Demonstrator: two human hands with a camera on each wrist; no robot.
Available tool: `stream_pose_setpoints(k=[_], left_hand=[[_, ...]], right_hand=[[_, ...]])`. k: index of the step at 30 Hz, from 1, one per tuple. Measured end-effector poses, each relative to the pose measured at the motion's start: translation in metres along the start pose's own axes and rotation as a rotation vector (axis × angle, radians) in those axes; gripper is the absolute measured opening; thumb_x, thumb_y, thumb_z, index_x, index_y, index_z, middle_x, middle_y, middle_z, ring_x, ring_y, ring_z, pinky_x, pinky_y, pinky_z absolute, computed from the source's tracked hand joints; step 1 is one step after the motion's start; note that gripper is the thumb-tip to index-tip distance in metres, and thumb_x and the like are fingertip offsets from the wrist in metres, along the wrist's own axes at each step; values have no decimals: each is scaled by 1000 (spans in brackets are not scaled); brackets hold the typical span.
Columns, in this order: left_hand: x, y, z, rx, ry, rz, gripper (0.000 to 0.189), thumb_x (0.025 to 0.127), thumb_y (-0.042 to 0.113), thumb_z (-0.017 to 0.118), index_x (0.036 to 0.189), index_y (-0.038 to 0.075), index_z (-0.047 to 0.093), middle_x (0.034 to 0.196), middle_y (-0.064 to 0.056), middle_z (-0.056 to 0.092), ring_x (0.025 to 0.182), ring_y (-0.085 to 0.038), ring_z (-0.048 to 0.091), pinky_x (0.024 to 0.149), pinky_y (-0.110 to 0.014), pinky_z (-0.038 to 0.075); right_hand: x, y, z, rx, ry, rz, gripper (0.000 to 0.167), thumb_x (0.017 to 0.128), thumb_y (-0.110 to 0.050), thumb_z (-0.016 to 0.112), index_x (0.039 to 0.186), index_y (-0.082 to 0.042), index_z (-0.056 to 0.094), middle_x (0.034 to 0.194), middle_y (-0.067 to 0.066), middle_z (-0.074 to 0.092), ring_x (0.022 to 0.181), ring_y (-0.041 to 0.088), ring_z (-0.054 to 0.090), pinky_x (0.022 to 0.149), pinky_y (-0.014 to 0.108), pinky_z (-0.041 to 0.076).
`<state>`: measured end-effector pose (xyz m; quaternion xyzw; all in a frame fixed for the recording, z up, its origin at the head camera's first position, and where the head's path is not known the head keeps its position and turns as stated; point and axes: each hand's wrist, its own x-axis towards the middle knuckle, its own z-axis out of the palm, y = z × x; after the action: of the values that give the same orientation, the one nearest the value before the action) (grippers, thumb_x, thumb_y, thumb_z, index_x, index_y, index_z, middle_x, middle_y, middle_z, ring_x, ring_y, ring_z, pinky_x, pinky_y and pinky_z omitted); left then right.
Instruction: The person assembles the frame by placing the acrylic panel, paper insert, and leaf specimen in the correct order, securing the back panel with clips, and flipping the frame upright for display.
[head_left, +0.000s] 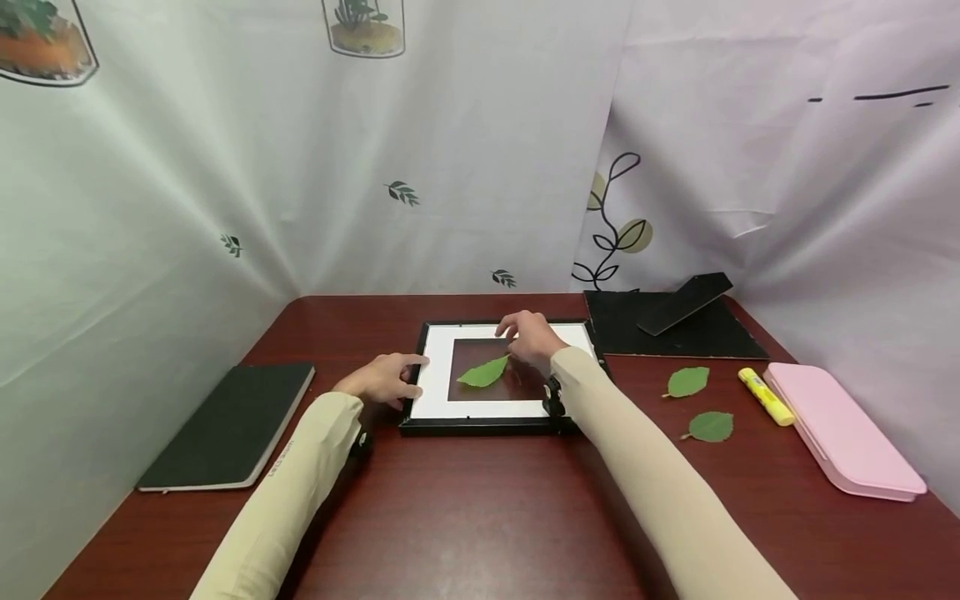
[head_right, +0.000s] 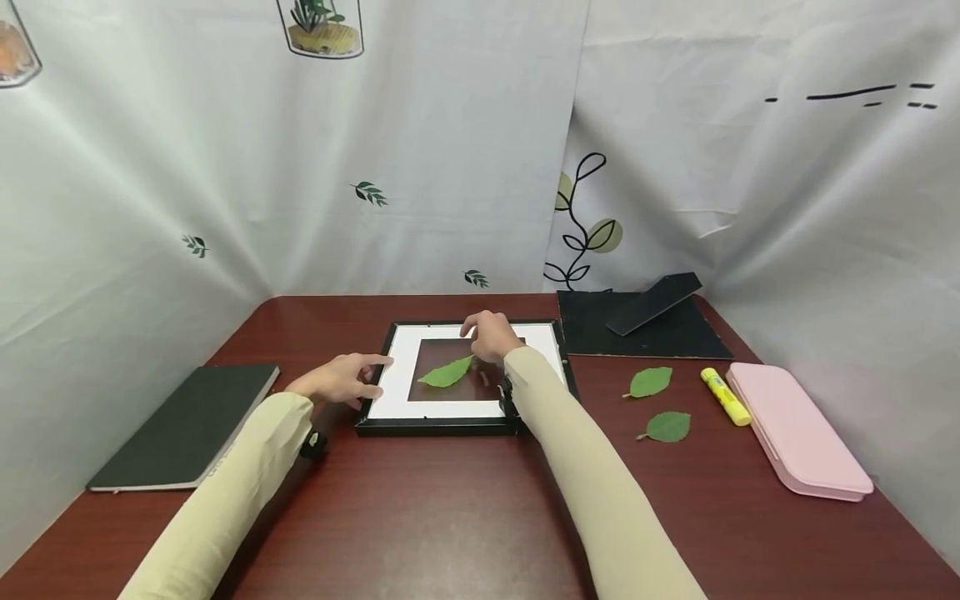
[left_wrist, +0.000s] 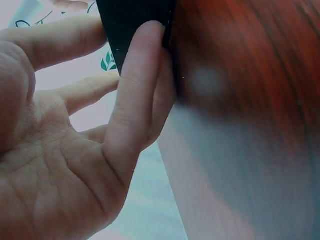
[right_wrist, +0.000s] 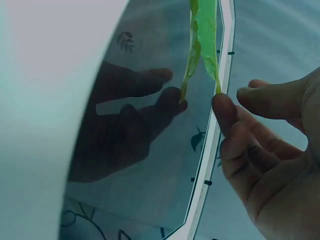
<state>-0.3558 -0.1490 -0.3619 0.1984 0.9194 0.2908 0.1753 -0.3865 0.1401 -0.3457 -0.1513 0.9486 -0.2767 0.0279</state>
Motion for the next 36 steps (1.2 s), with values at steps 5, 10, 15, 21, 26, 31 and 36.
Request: stream_pose_setpoints(k=[5, 10, 15, 21, 26, 31, 36], left_hand=[[2, 2, 1, 91, 25, 64, 61, 91, 6, 66, 148, 2, 46, 100, -16, 55, 76, -18, 55, 69, -33, 59], [5, 8, 4, 223, 54, 159, 69, 81, -6, 60, 147, 13, 51, 142, -27, 49, 123, -40, 43, 86, -42, 39], [5, 12, 7, 181, 37, 124, 77, 77, -15, 50, 143, 26, 57, 156, -31, 30, 148, -53, 12, 98, -53, 38], [6, 11, 9, 191, 29, 136, 67, 81, -12, 50, 133, 26, 66, 156, -35, 27, 150, -54, 9, 108, -66, 33], [7, 10, 10, 199, 32, 145, 63, 81, -12, 50, 128, 25, 70, 154, -31, 36, 151, -53, 11, 112, -72, 26], [7, 10, 12, 221, 47, 215, 63, 80, -12, 50, 127, 24, 70, 148, -27, 48, 149, -55, 13, 113, -74, 19], [7, 9, 11, 194, 115, 203, 60, 79, -9, 55, 131, 19, 67, 155, -31, 34, 148, -56, 13, 110, -70, 28]], right_hand=[[-6, 7, -3, -62, 37, -8, 27, 84, 5, 61, 104, -6, 76, 98, 13, 73, 89, 24, 66, 74, 32, 53], [-14, 10, 0, 59, 9, 21, 16, 86, 2, 66, 98, -4, 74, 86, 10, 74, 66, 16, 66, 60, 26, 51], [-20, 7, 4, 311, -82, 60, 20, 90, 5, 64, 109, 3, 68, 90, 15, 75, 53, 18, 65, 55, 28, 52], [-18, 2, 6, 386, -187, 11, 36, 98, 1, 54, 134, 3, 55, 113, 19, 74, 46, 11, 57, 51, 25, 46], [-19, 1, 7, 486, -310, -42, 52, 101, 3, 42, 152, -1, 35, 140, 21, 61, 52, 13, 60, 54, 27, 50], [-29, 10, -3, 480, -299, -51, 53, 101, 1, 43, 153, -3, 35, 145, 21, 56, 61, 17, 66, 62, 30, 55], [-45, 22, -24, 348, -253, -58, 40, 102, -6, 51, 141, 1, 50, 132, 22, 64, 73, 20, 71, 65, 29, 52]])
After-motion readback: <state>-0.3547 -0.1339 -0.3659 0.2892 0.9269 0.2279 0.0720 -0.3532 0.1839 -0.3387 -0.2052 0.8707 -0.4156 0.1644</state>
